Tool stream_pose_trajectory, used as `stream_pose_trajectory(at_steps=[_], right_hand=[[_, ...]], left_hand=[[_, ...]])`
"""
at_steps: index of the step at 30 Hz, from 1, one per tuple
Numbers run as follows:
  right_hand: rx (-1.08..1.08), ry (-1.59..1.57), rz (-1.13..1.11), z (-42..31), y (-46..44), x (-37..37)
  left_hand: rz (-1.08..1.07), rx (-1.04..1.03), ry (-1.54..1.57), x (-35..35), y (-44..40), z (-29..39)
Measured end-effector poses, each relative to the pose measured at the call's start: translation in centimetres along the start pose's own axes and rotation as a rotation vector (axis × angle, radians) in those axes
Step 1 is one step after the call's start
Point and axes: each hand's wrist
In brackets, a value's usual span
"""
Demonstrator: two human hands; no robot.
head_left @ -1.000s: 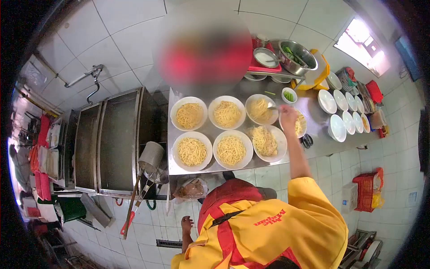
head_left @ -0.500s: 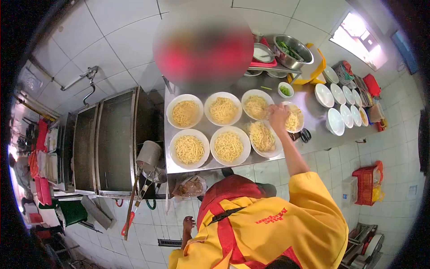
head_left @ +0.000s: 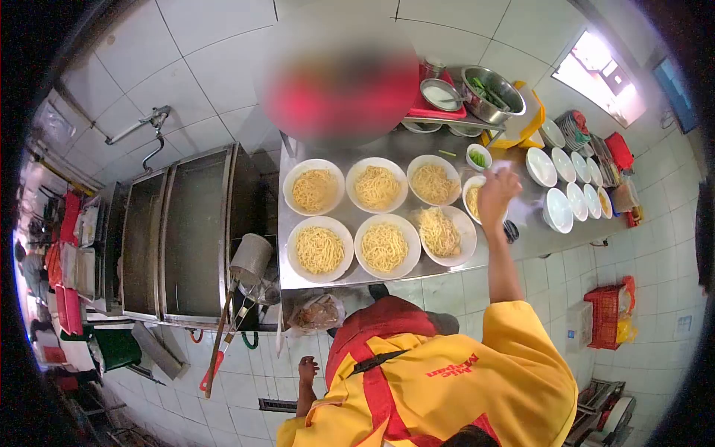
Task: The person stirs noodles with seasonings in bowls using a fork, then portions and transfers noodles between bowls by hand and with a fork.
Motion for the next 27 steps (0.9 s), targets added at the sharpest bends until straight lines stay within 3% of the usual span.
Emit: stream_pose_trajectory(at_steps=[2,4,5,7,9,10,12,16,18,19,21,22,23,25,27], right_hand=[[0.107,0.082,-0.168,-1.1,1.8,-6.3],[-0.131,-0.097,-0.294,-4.3,1.7,-6.1],[-0.130,-0.098,-0.289,-2.8,1.2,-7.9],[-0.450,-0.811,-0.394,0.5,0.9,-13.5],[-0.407,-0.770,-0.294,-0.7,-2.1,-4.1],[-0.407,-0.766,-0.300,0.0,-2.9,-2.8],[-0.135,-0.720,-0.075,1.8,-4.3,-1.6],[-0.261,-0.729,-0.100,1.0,-2.1,1.5],[-0.090,-0.236,-0.328,1.4,1.1,0.1],[-0.088,-0.233,-0.326,1.6,1.6,0.8],[-0.046,0.033,0.062,1.3,1.2,2.2],[-0.057,0.097,0.109,0.8,1.1,2.0],[-0.063,0.101,0.109,0.2,1.2,0.8],[0.040,0.040,-0.140,-1.3,3.0,-3.9],[-0.191,-0.282,-0.263,-2.4,4.2,-7.5]], left_hand=[[-0.006,0.028,-0.092,0.4,-0.3,-0.5],[-0.070,-0.024,-0.081,0.2,0.0,-0.4],[-0.071,-0.029,-0.079,-0.1,-0.3,-0.1],[0.023,-0.026,-0.034,0.0,-0.4,0.8],[0.025,-0.018,-0.014,0.0,-0.3,1.1],[0.050,-0.045,-0.062,-0.2,0.4,1.1],[0.074,-0.068,-0.109,-0.4,1.0,0.7],[-0.019,-0.013,-0.007,0.4,0.5,-0.9],[-0.083,0.004,0.064,0.8,0.5,-1.8],[-0.028,0.026,-0.009,0.6,0.6,-2.0],[0.026,0.042,-0.071,-0.4,0.2,-2.0],[0.035,0.056,-0.121,-0.3,0.2,-2.0],[0.042,0.069,-0.178,-0.1,0.0,-1.7],[-0.096,0.126,-0.059,1.0,-0.9,-1.3],[0.037,0.011,-0.267,-0.5,-0.1,1.3]])
Point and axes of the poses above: each hand's wrist, its own y-axis away from the middle knuckle, its own x-axis out of the back of the hand, z = x × y, and after that the axes turned 2 degrees about x, right-handed
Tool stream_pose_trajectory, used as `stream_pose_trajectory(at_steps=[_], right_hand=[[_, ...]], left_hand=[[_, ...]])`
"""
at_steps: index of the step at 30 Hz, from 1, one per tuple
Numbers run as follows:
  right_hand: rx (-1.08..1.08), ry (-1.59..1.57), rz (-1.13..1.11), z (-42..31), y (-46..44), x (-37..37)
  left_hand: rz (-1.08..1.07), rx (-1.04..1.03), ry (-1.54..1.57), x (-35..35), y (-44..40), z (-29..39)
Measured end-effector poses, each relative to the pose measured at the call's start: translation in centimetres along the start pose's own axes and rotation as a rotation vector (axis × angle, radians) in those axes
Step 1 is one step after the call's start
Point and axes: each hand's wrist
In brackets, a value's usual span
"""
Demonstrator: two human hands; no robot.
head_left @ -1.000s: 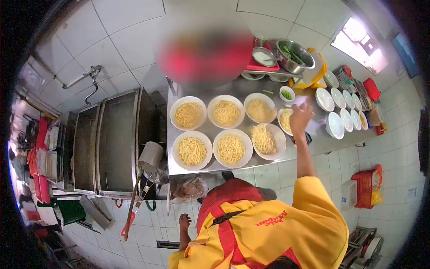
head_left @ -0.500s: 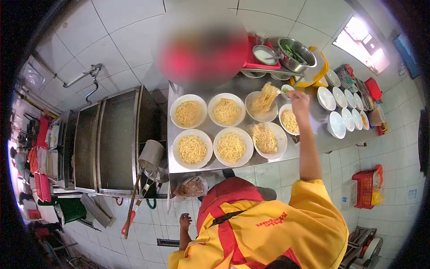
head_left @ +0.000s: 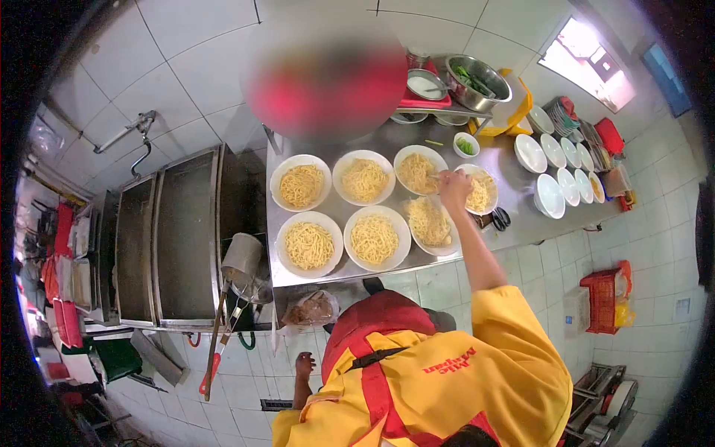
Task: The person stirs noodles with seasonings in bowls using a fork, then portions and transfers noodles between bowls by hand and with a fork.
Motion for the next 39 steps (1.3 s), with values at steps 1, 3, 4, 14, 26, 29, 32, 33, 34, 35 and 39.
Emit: stream_pose_trajectory(at_steps=[1,3,4,14,26,29,32,33,34,35,39], right_hand=[[0.006,-0.001,0.005,0.8,-0.9,0.0],[0.039,-0.105,0.064,2.5,-2.5,0.1],[0.039,-0.109,0.058,1.9,-2.9,1.4],[0.239,0.389,0.260,-0.6,0.9,13.5],[-0.146,-0.520,-0.082,6.1,9.0,8.9],[-0.181,-0.708,-0.019,5.2,7.7,13.4],[-0.208,-0.859,0.068,3.8,7.7,16.1],[-0.245,-0.901,0.030,4.1,8.2,15.6],[-0.280,-0.944,-0.008,4.1,8.8,15.2],[-0.210,-0.774,-0.097,4.1,9.6,15.0],[0.205,0.382,0.332,2.0,10.4,17.2]], left_hand=[[0.023,0.008,0.066,0.1,0.1,1.2],[0.077,-0.139,0.072,0.4,0.0,2.1],[0.093,-0.221,0.113,0.5,-0.1,2.2],[-0.156,0.063,0.241,1.8,-1.5,-2.5],[-0.109,-0.111,-0.112,4.1,-3.7,0.9],[-0.129,-0.136,-0.106,5.4,-3.8,2.8],[-0.084,-0.188,-0.126,6.3,-4.2,2.7],[-0.062,-0.183,-0.137,6.5,-4.4,2.3],[-0.041,-0.180,-0.149,6.6,-4.3,2.5],[-0.041,-0.182,-0.148,6.7,-4.2,2.6],[-0.086,-0.094,-0.060,6.1,-3.5,1.7]])
Point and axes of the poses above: each hand's wrist, its own y-axis away from the middle knuckle, its own x-axis out of the back of the hand, z = x × y, and after that the axes turned 2 degrees about x, right-handed
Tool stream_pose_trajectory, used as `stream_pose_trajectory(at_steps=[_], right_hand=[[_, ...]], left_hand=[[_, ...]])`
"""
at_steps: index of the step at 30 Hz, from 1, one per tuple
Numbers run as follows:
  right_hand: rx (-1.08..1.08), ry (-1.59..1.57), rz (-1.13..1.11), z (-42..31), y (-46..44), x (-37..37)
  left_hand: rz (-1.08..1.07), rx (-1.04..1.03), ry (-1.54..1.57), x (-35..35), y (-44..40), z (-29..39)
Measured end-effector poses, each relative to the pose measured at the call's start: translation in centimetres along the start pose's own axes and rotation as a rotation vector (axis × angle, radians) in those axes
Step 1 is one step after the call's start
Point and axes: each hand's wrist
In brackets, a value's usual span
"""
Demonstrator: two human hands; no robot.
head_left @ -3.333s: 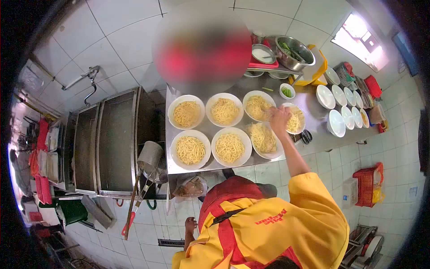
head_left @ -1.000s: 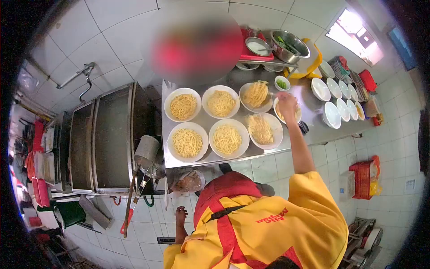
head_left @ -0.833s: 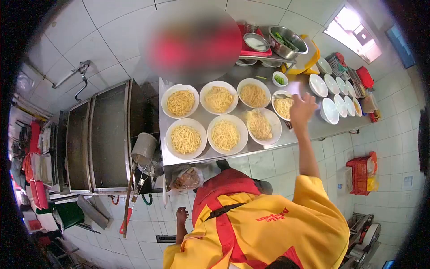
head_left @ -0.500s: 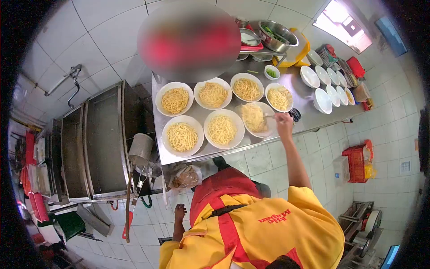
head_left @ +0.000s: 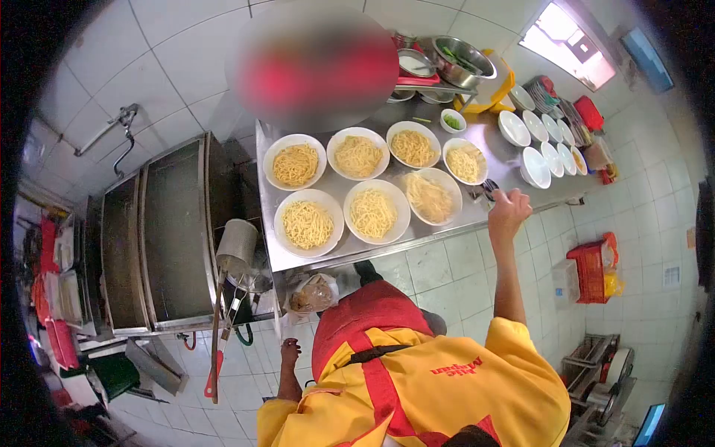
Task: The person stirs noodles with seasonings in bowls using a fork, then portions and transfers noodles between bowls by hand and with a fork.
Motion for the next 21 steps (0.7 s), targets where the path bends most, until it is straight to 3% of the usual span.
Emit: stream_pose_trajectory(at_steps=[4,5,6,10,12,15,18,19,21], right_hand=[[0.115,-0.114,0.110,-2.8,-3.0,-2.6],[0.185,-0.167,0.009,-3.4,-4.0,-4.0],[0.256,-0.221,-0.092,-3.8,-4.8,-5.2],[0.482,-0.483,-0.266,-4.6,-6.7,-9.1],[0.547,-0.719,-0.529,-4.2,-7.1,-8.9],[0.676,-0.558,-0.621,-1.9,-8.7,-6.1],[0.710,-0.458,-0.568,0.8,-10.1,-3.7],[0.694,-0.380,-0.530,1.3,-10.7,-3.0],[0.679,-0.305,-0.491,1.1,-11.4,-3.2]], left_hand=[[-0.038,0.068,-0.055,-0.4,0.5,-1.5],[-0.060,0.095,-0.091,-0.7,0.4,-1.5],[-0.083,-0.030,-0.137,-0.6,0.9,-1.6],[0.007,-0.071,-0.042,-0.8,0.6,0.0],[0.038,-0.087,-0.047,-1.0,1.4,0.5],[0.090,-0.066,-0.035,-1.5,1.5,-0.3],[0.020,0.080,0.113,-2.1,1.9,-1.6],[-0.171,0.076,0.311,-1.4,1.1,-3.2],[-0.155,0.155,0.324,-2.4,1.1,-3.6]])
Point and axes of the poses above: each hand's wrist, its own y-axis away from the middle knuckle, its own x-axis out of the back of the hand, z = x × y, and after that the axes turned 2 degrees about x, right-handed
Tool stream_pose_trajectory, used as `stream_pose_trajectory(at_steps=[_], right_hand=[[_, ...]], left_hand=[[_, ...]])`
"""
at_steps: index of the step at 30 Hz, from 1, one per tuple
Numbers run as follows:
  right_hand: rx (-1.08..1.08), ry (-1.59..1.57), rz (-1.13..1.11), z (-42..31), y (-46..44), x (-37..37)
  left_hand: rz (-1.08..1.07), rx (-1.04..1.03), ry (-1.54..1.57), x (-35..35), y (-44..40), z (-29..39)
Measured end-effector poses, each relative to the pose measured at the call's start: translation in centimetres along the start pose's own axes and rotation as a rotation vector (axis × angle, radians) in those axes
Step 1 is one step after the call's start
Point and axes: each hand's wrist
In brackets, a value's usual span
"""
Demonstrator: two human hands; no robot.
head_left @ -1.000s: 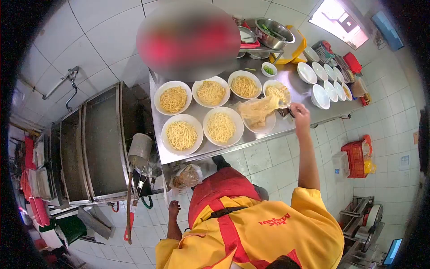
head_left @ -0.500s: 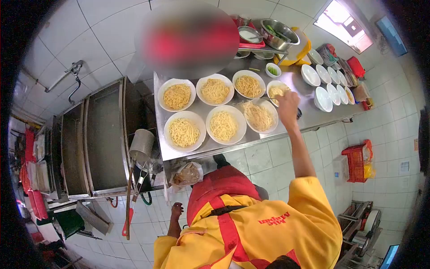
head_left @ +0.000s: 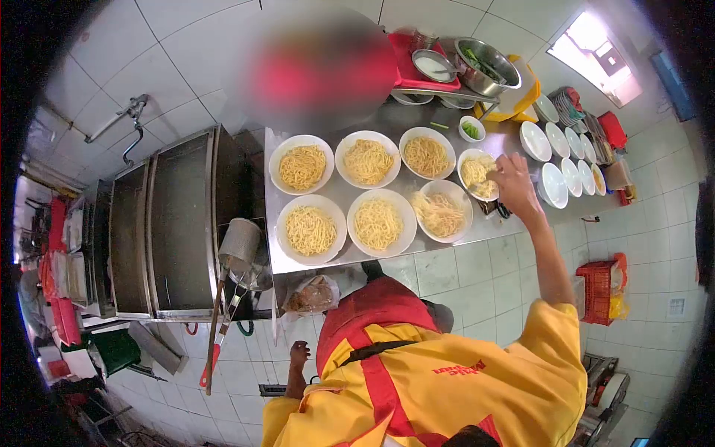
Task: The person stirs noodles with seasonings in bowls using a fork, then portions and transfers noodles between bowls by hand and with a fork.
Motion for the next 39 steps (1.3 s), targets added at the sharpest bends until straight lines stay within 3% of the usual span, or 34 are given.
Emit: stream_pose_trajectory(at_steps=[2,4,5,6,8,11,18,20,22,23,27,29,31,33,35,37,39], right_hand=[[-0.085,0.099,0.204,-1.1,-1.6,-0.7],[-0.049,0.051,0.256,-1.5,-3.1,-5.4],[-0.081,-0.157,0.171,-2.5,-3.7,-6.7],[0.014,-0.336,0.236,-2.2,-3.6,-9.8],[0.029,-0.481,0.045,-3.1,-3.5,-9.5],[0.071,-0.718,-0.034,-0.7,-3.0,-8.7],[0.296,-0.396,-0.067,5.1,-1.2,-4.5],[0.262,-0.340,-0.143,4.8,-1.6,-2.3],[0.116,-0.141,-0.002,3.5,-2.4,-0.7],[0.115,-0.142,0.139,2.8,-3.1,-1.0],[0.061,-0.164,0.292,-0.5,-6.4,-3.0],[0.133,-0.186,0.280,-1.1,-8.3,-4.2],[0.216,-0.149,0.182,-2.0,-9.4,-5.0],[0.257,-0.120,0.103,-2.7,-10.0,-5.6],[0.303,-0.086,0.027,-3.1,-10.6,-5.9],[0.380,-0.013,0.049,-3.6,-10.8,-5.6],[0.376,0.057,-0.081,-5.2,-11.0,-4.2]], left_hand=[[-0.009,0.056,0.015,-1.3,0.5,0.6],[0.172,-0.032,-0.368,-3.5,1.3,2.2],[0.038,-0.102,-0.275,-2.9,0.9,2.4],[0.038,-0.102,-0.277,-2.9,0.8,3.0],[0.102,-0.173,-0.234,-3.8,0.8,4.9],[0.185,-0.244,-0.328,-4.3,1.1,5.9],[0.171,-0.224,-0.321,-4.6,0.2,6.2],[0.207,-0.211,-0.331,-4.9,0.2,6.1],[0.168,-0.148,-0.245,-5.6,0.4,6.3],[0.199,-0.193,-0.265,-6.2,0.8,6.1],[0.217,-0.184,-0.424,-7.6,-0.5,6.5],[0.154,-0.231,-0.684,-12.3,0.9,10.4],[-0.159,-0.268,-0.826,-20.8,5.8,17.1],[-0.503,-0.262,-0.986,-26.4,6.7,19.7],[-0.559,-0.476,-1.016,-33.0,9.4,21.5],[-0.686,-0.457,-0.796,-39.0,9.7,23.0],[-0.694,-0.241,-0.544,-44.2,10.6,24.9]])
Point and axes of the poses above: each hand's wrist, its own y-axis away from the middle knuckle, its own x-axis out of the back of the hand, z = x × y, and after that the axes turned 2 degrees about x, right-handed
